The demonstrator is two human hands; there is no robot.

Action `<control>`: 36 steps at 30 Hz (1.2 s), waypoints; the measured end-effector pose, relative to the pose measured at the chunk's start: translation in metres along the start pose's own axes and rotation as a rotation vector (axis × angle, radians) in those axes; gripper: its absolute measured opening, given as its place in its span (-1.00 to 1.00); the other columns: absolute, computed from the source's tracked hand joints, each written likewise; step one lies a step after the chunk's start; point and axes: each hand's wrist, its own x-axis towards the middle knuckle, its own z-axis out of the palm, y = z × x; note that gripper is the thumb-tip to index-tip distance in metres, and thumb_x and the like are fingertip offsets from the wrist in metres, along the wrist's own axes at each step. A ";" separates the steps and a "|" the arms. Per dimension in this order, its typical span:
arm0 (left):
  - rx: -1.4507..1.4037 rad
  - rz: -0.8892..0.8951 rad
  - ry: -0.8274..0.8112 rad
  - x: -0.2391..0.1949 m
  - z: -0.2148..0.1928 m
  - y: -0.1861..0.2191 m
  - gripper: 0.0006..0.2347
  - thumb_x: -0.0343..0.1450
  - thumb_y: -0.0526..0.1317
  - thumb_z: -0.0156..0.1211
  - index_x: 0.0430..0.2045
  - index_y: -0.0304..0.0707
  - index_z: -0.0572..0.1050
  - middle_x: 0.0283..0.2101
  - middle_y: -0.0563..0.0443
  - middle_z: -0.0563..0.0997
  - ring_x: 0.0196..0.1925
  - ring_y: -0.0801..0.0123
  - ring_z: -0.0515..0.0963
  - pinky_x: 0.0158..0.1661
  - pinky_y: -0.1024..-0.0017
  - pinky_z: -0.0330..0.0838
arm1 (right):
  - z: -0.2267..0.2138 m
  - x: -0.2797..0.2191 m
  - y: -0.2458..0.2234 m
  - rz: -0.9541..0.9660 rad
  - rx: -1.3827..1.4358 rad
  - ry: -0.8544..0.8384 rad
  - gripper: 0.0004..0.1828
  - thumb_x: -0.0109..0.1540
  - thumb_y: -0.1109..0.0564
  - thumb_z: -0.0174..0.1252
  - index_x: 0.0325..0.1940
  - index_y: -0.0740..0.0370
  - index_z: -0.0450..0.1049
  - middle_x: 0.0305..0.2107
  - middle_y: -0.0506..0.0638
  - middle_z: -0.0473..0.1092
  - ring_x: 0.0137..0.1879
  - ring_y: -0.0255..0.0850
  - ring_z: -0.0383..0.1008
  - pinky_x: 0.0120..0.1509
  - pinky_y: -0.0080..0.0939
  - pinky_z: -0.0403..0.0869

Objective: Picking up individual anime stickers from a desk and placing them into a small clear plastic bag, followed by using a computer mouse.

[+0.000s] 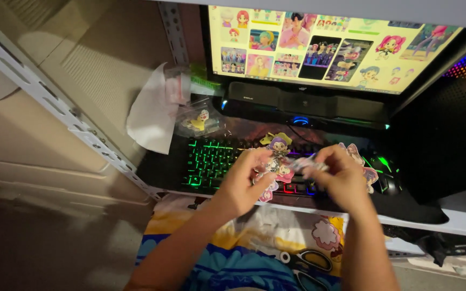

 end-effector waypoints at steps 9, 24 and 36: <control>0.017 -0.085 -0.085 -0.022 0.015 0.003 -0.83 0.56 -0.29 0.02 -0.10 -0.21 0.60 -0.31 -0.12 0.65 -0.28 0.12 0.70 -0.24 0.35 0.59 | 0.088 -0.054 0.023 0.036 0.697 0.021 -0.48 0.13 0.44 0.29 0.13 0.24 0.35 -0.27 0.05 0.55 -0.26 -0.28 0.59 -0.26 -0.39 0.52; 0.151 0.082 -0.058 -0.055 0.032 0.042 -0.61 0.59 -0.27 -0.23 0.31 -0.56 0.22 0.21 -0.39 0.34 0.30 -0.11 0.41 0.29 0.13 0.29 | 0.105 -0.075 -0.013 0.616 1.498 0.162 -0.79 0.38 0.04 0.10 0.01 0.15 0.52 -0.11 0.04 0.53 0.04 -0.18 0.54 0.20 -0.25 0.51; 0.108 0.169 0.009 -0.062 0.039 0.034 -0.59 0.52 -0.49 -0.21 0.33 -0.49 0.20 0.37 -0.41 0.33 0.44 -0.11 0.34 0.43 0.13 0.23 | 0.104 -0.080 -0.032 0.694 1.366 0.268 -0.72 0.38 -0.01 0.03 0.08 0.12 0.50 0.00 -0.03 0.50 0.19 -0.21 0.48 0.36 -0.21 0.43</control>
